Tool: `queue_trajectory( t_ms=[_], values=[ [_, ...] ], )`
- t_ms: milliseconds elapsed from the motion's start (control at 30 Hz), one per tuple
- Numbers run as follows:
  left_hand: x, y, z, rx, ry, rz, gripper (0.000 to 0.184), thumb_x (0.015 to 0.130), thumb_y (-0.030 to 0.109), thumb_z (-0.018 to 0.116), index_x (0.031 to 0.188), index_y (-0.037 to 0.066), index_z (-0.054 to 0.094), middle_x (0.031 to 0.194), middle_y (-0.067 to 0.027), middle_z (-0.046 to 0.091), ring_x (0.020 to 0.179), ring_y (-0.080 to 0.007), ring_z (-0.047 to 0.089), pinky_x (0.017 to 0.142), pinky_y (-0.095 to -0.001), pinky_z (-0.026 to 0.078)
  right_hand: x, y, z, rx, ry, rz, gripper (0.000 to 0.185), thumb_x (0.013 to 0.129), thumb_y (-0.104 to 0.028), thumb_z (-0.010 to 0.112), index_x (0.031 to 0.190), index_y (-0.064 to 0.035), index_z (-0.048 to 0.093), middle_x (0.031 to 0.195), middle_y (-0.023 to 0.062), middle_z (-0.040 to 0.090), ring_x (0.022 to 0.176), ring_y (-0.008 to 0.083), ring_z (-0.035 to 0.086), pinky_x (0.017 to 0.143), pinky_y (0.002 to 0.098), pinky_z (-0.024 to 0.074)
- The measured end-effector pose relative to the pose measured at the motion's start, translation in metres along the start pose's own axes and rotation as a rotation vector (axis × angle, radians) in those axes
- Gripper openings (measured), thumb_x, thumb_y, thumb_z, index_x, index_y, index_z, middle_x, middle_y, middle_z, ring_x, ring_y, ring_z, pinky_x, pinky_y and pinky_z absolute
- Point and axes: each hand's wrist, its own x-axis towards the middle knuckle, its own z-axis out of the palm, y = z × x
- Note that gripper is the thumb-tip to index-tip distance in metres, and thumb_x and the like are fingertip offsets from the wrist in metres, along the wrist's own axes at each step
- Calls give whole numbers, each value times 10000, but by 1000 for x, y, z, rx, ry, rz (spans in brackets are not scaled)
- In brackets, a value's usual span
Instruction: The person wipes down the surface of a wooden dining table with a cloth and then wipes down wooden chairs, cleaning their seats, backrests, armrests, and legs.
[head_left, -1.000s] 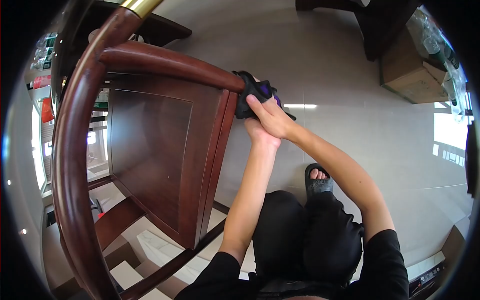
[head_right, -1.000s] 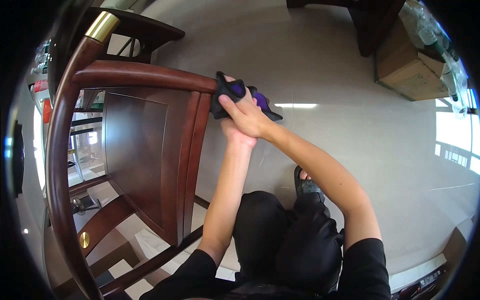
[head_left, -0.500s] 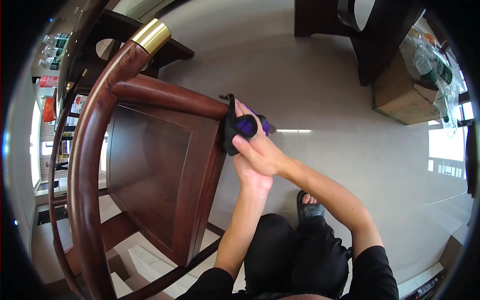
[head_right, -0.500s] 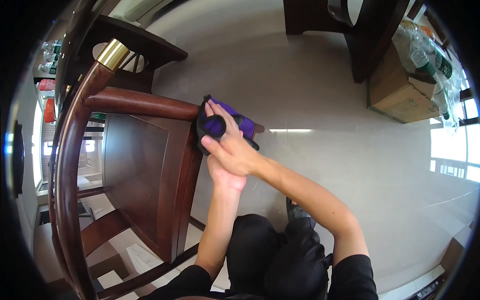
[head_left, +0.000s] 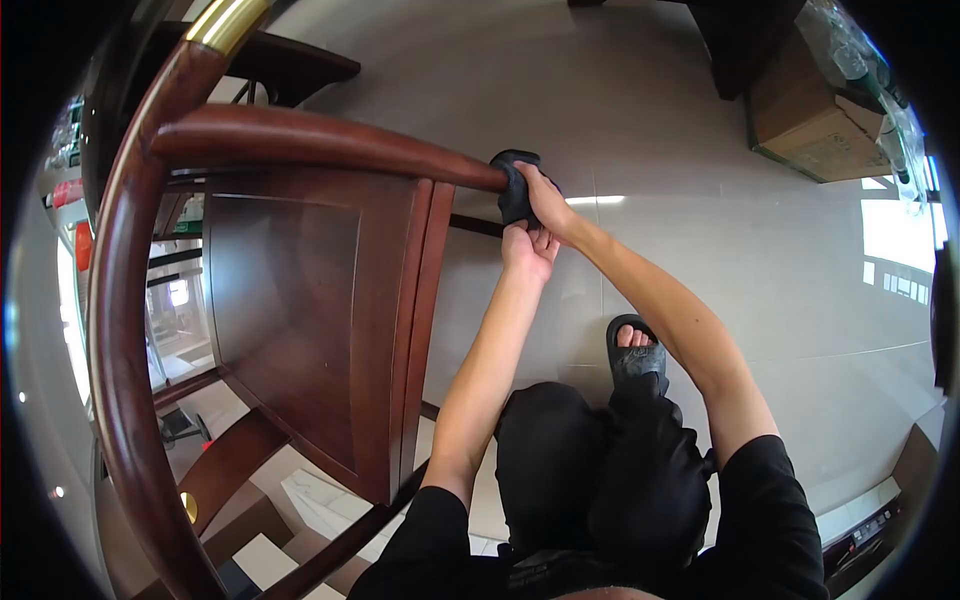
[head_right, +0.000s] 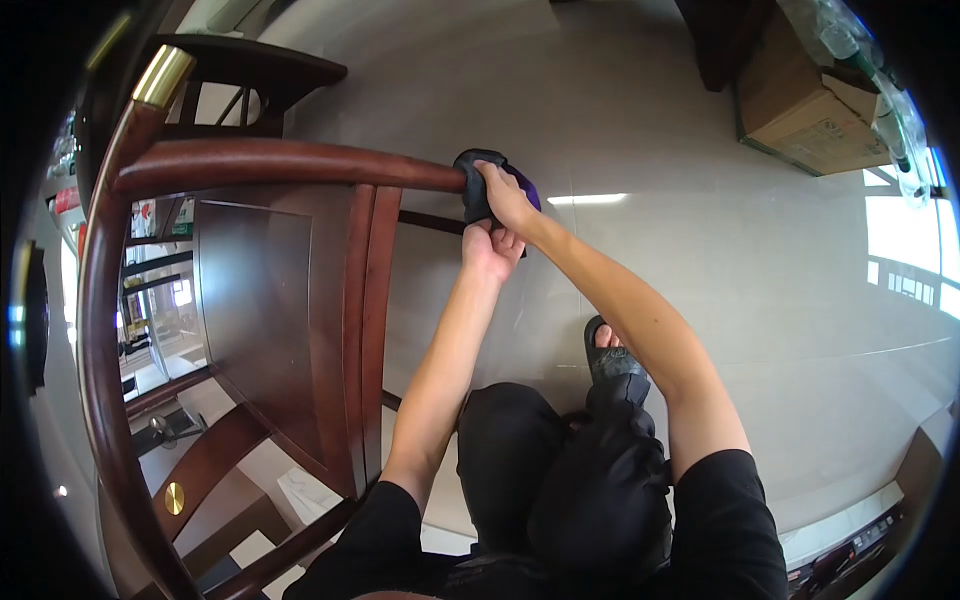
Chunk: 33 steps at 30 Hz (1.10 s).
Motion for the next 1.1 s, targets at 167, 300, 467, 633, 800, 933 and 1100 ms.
queue_trajectory(
  t_ms=[167,300,467,633,800,933,1100],
  values=[
    [-56,3,-54,115,-108,201,299,1021,264,443,1217,80,574,1214,-16,614,1107,-153,593,951,-299,487,-122,0,30,-189,-125,-291,468,975,-306,481,1352,-34,535,1419,232,481,1306,387,464,1134,422,332],
    [-101,3,-126,457,-377,623,421,1017,318,560,1345,56,530,1298,-33,573,1167,-133,560,983,-316,477,-167,8,48,-639,-284,-1158,575,835,-275,625,1346,-26,533,1419,263,469,1351,468,417,1195,528,259],
    [-172,33,-115,101,-606,222,579,1050,379,442,1525,67,329,1561,-95,369,1439,-252,359,1199,-448,281,-148,-57,90,-698,-268,-1149,721,890,-440,613,1496,-86,445,1534,253,359,1408,500,313,1152,559,250],
    [-182,33,-117,-166,-721,200,532,1002,234,489,1497,74,376,1540,-61,403,1434,-232,354,1199,-461,253,-138,-55,107,-618,-375,-1207,736,881,-434,637,1502,-97,432,1523,214,388,1350,466,390,1106,511,315],
    [-198,-6,-200,-1196,-505,-50,605,1057,433,330,1551,92,255,1596,-118,301,1464,-305,305,1242,-516,187,-178,-38,141,-950,-1350,-1278,635,923,-334,585,1476,-47,458,1590,110,344,1463,247,334,1178,423,304],
    [-272,18,-167,-677,-389,47,604,1068,434,251,1550,70,248,1625,-127,259,1489,-335,265,1233,-549,186,-204,-38,167,-1323,-991,-1837,541,1035,-401,401,1308,18,608,1475,109,498,1475,325,277,1239,428,159],
    [-266,36,-141,-440,-783,169,606,1063,449,250,1520,59,332,1606,-138,307,1480,-328,289,1213,-557,209,-191,-92,182,-1249,-561,-1427,415,952,-335,502,910,-11,758,1064,127,726,1202,295,543,997,398,457]
  ],
)
